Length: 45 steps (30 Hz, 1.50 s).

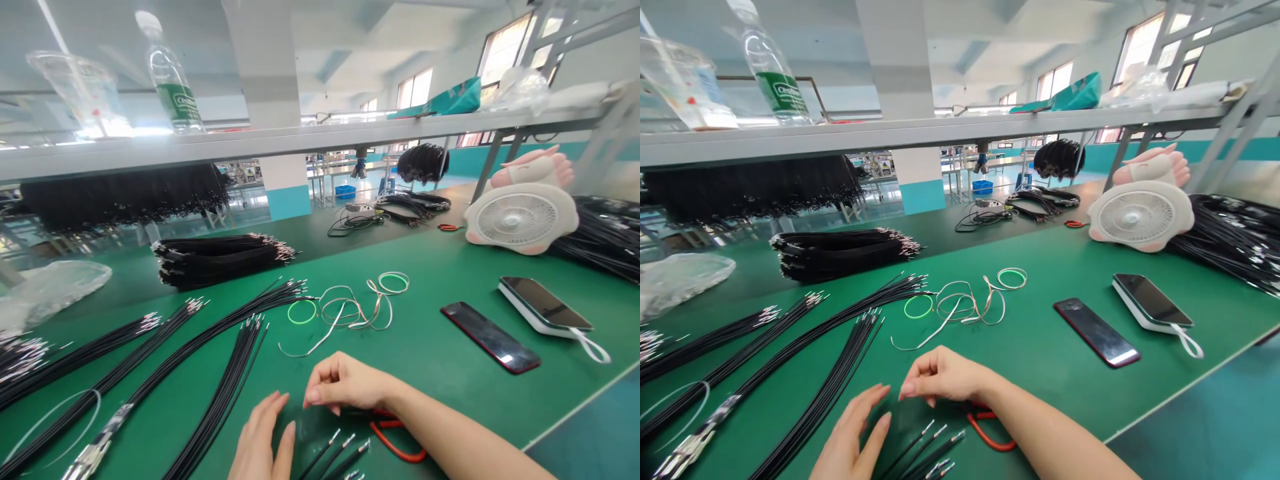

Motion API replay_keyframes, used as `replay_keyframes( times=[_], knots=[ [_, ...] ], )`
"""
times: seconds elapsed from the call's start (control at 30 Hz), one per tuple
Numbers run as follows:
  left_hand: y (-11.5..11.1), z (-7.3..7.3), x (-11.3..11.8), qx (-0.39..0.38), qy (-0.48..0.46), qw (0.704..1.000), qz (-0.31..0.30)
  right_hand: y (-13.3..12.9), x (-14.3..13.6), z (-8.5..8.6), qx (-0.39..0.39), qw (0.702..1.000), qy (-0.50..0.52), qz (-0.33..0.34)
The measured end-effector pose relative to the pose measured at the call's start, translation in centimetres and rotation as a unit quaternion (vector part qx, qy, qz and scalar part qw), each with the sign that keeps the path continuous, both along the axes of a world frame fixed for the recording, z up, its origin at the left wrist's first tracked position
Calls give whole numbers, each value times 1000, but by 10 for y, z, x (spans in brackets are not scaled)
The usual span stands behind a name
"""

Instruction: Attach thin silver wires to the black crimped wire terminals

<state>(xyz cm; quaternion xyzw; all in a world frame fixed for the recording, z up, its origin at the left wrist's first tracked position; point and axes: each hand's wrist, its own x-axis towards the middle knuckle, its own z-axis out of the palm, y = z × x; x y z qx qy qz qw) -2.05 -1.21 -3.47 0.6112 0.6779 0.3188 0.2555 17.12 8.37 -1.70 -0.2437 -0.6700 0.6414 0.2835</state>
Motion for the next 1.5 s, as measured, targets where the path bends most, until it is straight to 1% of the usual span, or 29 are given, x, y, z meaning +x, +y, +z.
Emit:
replay_keyframes(
  times=[0.03, 0.07, 0.13, 0.2, 0.27, 0.33, 0.37, 0.47, 0.5, 0.53, 0.57, 0.6, 0.63, 0.67, 0.7, 0.83, 0.93, 1.0, 1.07, 1.17, 1.23, 1.27, 1.33, 1.4, 1.5],
  knots=[
    [12, 9, 1, -24, 45, 998, -27, -1, -1, 0, 19, 1000, -10, -15],
    [26, 17, 4, -30, 74, 996, -37, 0, -2, 1, 38, 998, -19, -39],
    [57, 28, 13, -21, 76, 996, -49, 5, -4, -1, 79, 990, -34, -109],
    [86, 33, 24, -9, 62, 996, -58, 15, -4, -7, 119, 972, -48, -195],
    [109, 31, 32, -7, 35, 997, -63, 28, -2, -17, 153, 947, -63, -274],
    [120, 29, 32, -20, -7, 998, -61, 39, 3, -26, 180, 920, -81, -338],
    [121, 29, 29, -34, -35, 997, -62, 43, 5, -29, 191, 907, -90, -364],
    [108, 32, 13, -100, -139, 983, -71, 45, 10, -30, 220, 880, -104, -408],
    [101, 34, 7, -126, -178, 973, -75, 43, 11, -27, 234, 879, -107, -401],
    [93, 36, 2, -152, -217, 961, -79, 40, 10, -24, 253, 884, -110, -378],
    [86, 37, -1, -177, -256, 947, -80, 36, 9, -19, 273, 895, -114, -335],
    [79, 38, -4, -197, -295, 932, -77, 32, 7, -14, 299, 909, -125, -262],
    [74, 38, -7, -213, -333, 916, -71, 28, 5, -10, 305, 922, -133, -196],
    [69, 37, -8, -225, -369, 900, -61, 24, 3, -7, 299, 932, -138, -149],
    [66, 35, -9, -230, -404, 884, -47, 20, 1, -5, 287, 941, -141, -115],
    [61, 30, -17, -208, -541, 815, 17, 9, 0, -4, 209, 965, -141, -73],
    [61, 35, -29, -160, -629, 758, 63, 6, 4, -2, 153, 978, -129, -51],
    [61, 42, -40, -112, -675, 723, 95, 4, 8, 2, 82, 993, -84, -24],
    [62, 48, -52, -64, -706, 694, 125, 3, 10, 7, -12, 1000, -6, -2],
    [63, 53, -64, -25, -727, 668, 156, 1, 13, 12, -127, 987, 101, -5],
    [63, 54, -66, -16, -727, 665, 170, 0, 13, 13, -177, 976, 129, 0],
    [64, 53, -66, -14, -722, 669, 175, 0, 13, 12, -192, 973, 129, 3],
    [64, 52, -65, -8, -701, 688, 187, 0, 13, 10, -192, 975, 111, -8],
    [65, 51, -63, 0, -664, 721, 199, 1, 13, 8, -150, 985, 74, -47],
    [65, 50, -59, 9, -567, 794, 221, 1, 14, 7, -43, 994, -15, -96]
  ],
)
